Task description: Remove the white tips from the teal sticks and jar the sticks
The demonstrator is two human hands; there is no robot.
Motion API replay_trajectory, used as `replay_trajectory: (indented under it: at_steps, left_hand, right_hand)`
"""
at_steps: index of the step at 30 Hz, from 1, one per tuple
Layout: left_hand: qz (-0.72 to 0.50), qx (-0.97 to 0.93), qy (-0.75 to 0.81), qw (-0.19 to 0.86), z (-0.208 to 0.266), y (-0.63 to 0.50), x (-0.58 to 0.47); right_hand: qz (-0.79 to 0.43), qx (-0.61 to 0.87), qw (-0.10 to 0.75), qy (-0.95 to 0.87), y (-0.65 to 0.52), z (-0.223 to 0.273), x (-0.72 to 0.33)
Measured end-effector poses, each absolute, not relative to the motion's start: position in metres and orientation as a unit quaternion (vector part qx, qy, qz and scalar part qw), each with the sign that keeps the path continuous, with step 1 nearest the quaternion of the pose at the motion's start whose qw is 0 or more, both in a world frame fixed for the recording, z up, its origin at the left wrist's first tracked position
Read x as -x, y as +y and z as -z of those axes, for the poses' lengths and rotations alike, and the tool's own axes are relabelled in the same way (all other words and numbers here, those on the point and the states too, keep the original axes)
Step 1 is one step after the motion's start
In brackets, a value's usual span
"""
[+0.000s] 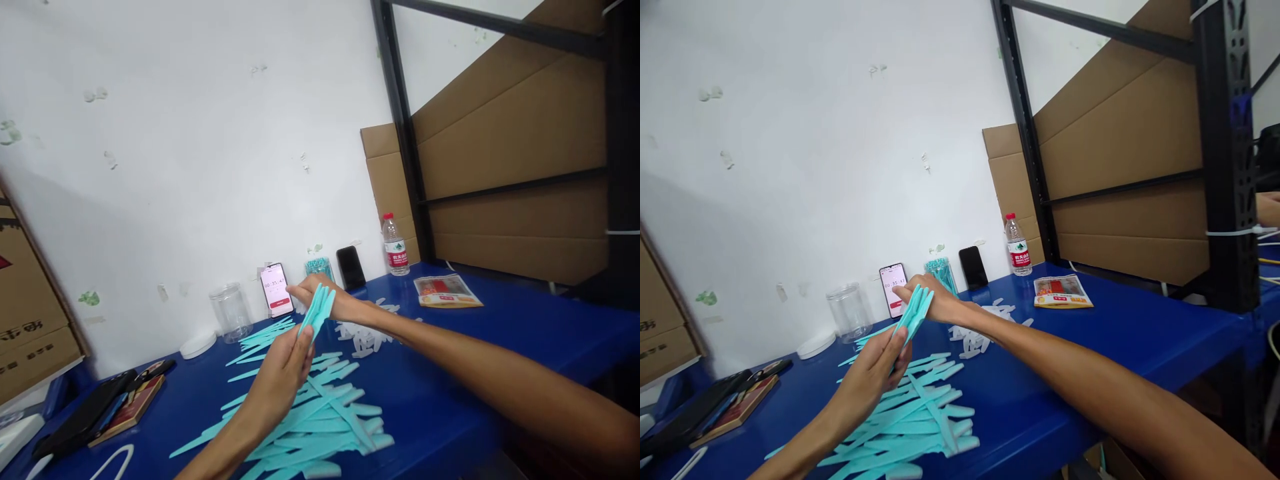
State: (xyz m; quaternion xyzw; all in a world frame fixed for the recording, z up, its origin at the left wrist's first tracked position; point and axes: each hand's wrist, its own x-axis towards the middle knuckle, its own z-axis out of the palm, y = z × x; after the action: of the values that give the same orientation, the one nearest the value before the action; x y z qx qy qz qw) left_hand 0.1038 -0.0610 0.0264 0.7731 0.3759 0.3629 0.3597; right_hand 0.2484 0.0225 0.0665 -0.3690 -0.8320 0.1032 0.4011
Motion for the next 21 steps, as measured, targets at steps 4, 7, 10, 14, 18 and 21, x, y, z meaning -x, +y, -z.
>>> replay_trajectory:
  at_steps: [4,7,10,14,18,21]
  left_hand:
    - [-0.372,-0.804,0.394,0.244,-0.021,-0.059,-0.080]
    - [-0.334,-0.834,0.427,0.099,-0.032,-0.035,-0.038]
    - [-0.255,-0.836,0.483,-0.044,-0.040,0.010,0.007]
    - [-0.101,-0.839,0.515,-0.146,-0.029,0.063,0.039]
    - [-0.022,-0.834,0.509,-0.213,-0.010,0.083,0.030]
    - [0.017,-0.842,0.487,-0.231,-0.004,0.085,0.016]
  right_hand:
    - [-0.079,0.491,0.417,-0.761,0.048,-0.078,-0.288]
    - [0.005,0.566,0.405,-0.718,0.064,-0.069,-0.335]
    - [0.058,0.590,0.323,-0.738,0.062,-0.036,-0.360]
    - [0.121,0.571,0.255,-0.770,0.050,0.007,-0.350]
    - [0.148,0.552,0.253,-0.781,0.047,0.019,-0.336]
    - [0.160,0.538,0.242,-0.792,0.048,0.019,-0.337]
